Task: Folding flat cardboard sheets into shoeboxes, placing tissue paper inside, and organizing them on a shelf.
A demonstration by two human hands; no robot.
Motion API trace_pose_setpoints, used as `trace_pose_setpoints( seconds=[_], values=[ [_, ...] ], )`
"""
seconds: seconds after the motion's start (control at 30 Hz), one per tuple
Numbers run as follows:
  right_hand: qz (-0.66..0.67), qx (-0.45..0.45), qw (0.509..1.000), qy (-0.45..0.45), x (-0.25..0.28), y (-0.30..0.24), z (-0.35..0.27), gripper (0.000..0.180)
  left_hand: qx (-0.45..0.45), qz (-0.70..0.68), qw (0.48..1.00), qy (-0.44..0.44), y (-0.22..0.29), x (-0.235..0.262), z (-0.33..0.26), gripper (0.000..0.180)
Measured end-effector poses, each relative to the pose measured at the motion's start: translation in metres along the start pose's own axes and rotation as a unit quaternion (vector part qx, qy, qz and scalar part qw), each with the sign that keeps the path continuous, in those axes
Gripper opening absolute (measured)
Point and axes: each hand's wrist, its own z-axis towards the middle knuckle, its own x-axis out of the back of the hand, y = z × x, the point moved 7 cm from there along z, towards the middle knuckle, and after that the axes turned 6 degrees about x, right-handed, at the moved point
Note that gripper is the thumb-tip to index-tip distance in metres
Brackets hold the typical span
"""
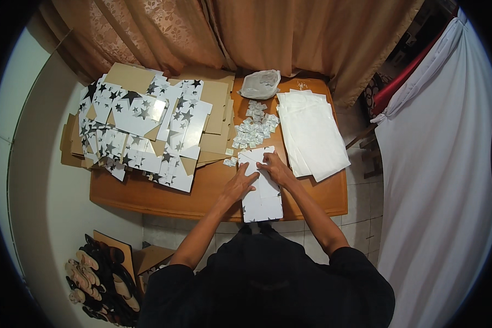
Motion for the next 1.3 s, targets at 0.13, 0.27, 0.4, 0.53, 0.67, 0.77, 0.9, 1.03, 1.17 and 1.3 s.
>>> trace_pose_setpoints(
  seconds=[0.13, 0.27, 0.4, 0.53, 0.67, 0.77, 0.9, 1.03, 1.17, 1.3],
  values=[
    [-0.052, 0.010, 0.998, -0.017, -0.003, -0.003, -0.006, 0.049, 0.016, 0.021, 1.000, 0.007, 0.000, -0.006, -0.002, 0.051],
    [-0.061, 0.021, 0.996, 0.068, 0.004, -0.003, -0.027, 0.059, 0.022, 0.009, 0.999, 0.041, 0.003, -0.006, -0.008, 0.059],
    [0.041, -0.122, 0.969, 0.212, 0.021, -0.020, -0.055, 0.055, 0.049, -0.007, 0.993, 0.107, 0.001, -0.003, -0.018, 0.067],
    [0.033, -0.177, 0.963, 0.199, 0.000, -0.004, -0.074, 0.055, 0.110, -0.050, 0.978, 0.172, -0.013, -0.012, -0.025, 0.077],
    [0.061, -0.194, 0.964, 0.171, -0.010, -0.007, -0.069, 0.058, 0.103, -0.099, 0.975, 0.171, -0.023, -0.024, -0.026, 0.080],
    [0.115, -0.191, 0.956, 0.191, -0.012, 0.015, -0.080, 0.063, 0.142, -0.127, 0.968, 0.163, -0.016, -0.015, -0.020, 0.081],
    [0.230, -0.406, 0.868, 0.170, -0.035, 0.035, -0.106, 0.089, 0.204, -0.141, 0.963, 0.109, -0.020, -0.016, -0.019, 0.080],
    [0.441, -0.418, 0.787, 0.104, -0.060, 0.025, -0.114, 0.094, 0.248, -0.176, 0.947, 0.102, -0.025, -0.028, -0.022, 0.085],
    [0.422, -0.402, 0.808, 0.081, -0.056, 0.025, -0.113, 0.086, 0.268, -0.217, 0.933, 0.101, -0.019, -0.027, -0.025, 0.102],
    [0.203, -0.285, 0.933, 0.086, -0.016, -0.001, -0.088, 0.084, 0.276, -0.244, 0.918, 0.148, -0.011, 0.003, -0.033, 0.120]
  ],
)
